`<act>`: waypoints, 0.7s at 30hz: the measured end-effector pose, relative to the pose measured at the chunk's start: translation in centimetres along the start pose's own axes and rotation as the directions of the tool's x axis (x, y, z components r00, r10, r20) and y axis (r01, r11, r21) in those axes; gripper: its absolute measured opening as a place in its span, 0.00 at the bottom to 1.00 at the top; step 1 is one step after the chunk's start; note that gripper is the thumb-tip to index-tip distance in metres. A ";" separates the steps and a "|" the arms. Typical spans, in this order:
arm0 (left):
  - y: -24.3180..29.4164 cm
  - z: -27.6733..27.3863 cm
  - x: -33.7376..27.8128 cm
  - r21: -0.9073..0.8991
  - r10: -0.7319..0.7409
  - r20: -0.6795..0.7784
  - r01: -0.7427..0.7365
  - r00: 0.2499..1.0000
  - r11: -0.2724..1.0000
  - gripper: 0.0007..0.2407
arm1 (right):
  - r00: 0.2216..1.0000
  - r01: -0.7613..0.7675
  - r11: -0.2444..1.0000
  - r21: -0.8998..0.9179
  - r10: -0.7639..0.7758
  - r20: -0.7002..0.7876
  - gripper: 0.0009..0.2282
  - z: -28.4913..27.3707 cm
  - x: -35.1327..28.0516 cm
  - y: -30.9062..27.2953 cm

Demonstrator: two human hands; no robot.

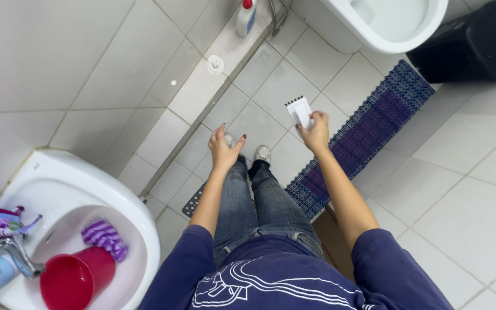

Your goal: The person rinses a scrub brush and a red plastic scoop under running water in a bathroom sink. They then use a purple cloth to wipe the inside of the sink basin and the faucet area, repeatedly rinsing the cloth and wringing it out.

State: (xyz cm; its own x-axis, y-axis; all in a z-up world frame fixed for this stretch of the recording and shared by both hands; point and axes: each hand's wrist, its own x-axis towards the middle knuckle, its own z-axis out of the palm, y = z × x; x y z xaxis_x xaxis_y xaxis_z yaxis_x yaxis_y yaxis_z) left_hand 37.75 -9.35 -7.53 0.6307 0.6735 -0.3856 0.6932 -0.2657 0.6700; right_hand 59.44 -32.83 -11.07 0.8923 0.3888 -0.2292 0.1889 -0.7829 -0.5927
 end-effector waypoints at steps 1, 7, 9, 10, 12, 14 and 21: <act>-1.2 0.0 0.8 0.006 -0.004 -0.002 0.004 1.000 1.000 0.39 | 1.000 -0.001 1.000 0.006 0.001 0.005 0.19 0.0 0.5 -1.4; -5.3 -0.8 6.4 -0.026 -0.028 -0.198 0.023 0.980 0.999 0.32 | 0.972 0.216 0.956 -0.198 -0.229 -0.046 0.16 2.2 7.1 -8.6; -5.7 -0.9 8.3 -0.028 -0.071 -0.136 0.067 0.988 0.997 0.30 | 0.957 0.162 0.979 -0.121 -0.186 -0.222 0.19 4.9 9.7 -9.6; -6.4 -0.9 8.3 -0.027 -0.083 -0.133 0.080 0.988 0.996 0.30 | 0.960 0.160 0.980 -0.121 -0.183 -0.210 0.19 6.2 10.2 -10.0; -7.2 -0.9 10.7 0.015 -0.069 -0.088 0.071 0.994 0.997 0.28 | 0.941 0.139 0.982 -0.128 -0.171 -0.292 0.19 9.1 13.2 -11.3; -9.3 0.3 11.5 0.014 -0.047 -0.086 0.048 0.995 0.999 0.27 | 0.976 0.075 0.994 -0.079 -0.089 -0.196 0.19 13.7 15.3 -10.0; -13.2 5.8 19.6 -0.102 -0.138 -0.012 0.137 0.990 0.985 0.22 | 0.895 -0.444 0.776 0.449 0.353 0.273 0.17 31.5 25.7 -4.9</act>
State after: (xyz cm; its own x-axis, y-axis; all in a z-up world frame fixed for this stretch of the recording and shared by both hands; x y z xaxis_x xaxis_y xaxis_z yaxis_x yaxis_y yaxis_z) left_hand 43.02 3.31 -27.60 0.5243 0.7122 -0.4668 0.7336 -0.0995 0.6722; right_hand 68.49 -3.70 -38.39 0.7530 0.2040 -0.6256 -0.4334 -0.5616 -0.7048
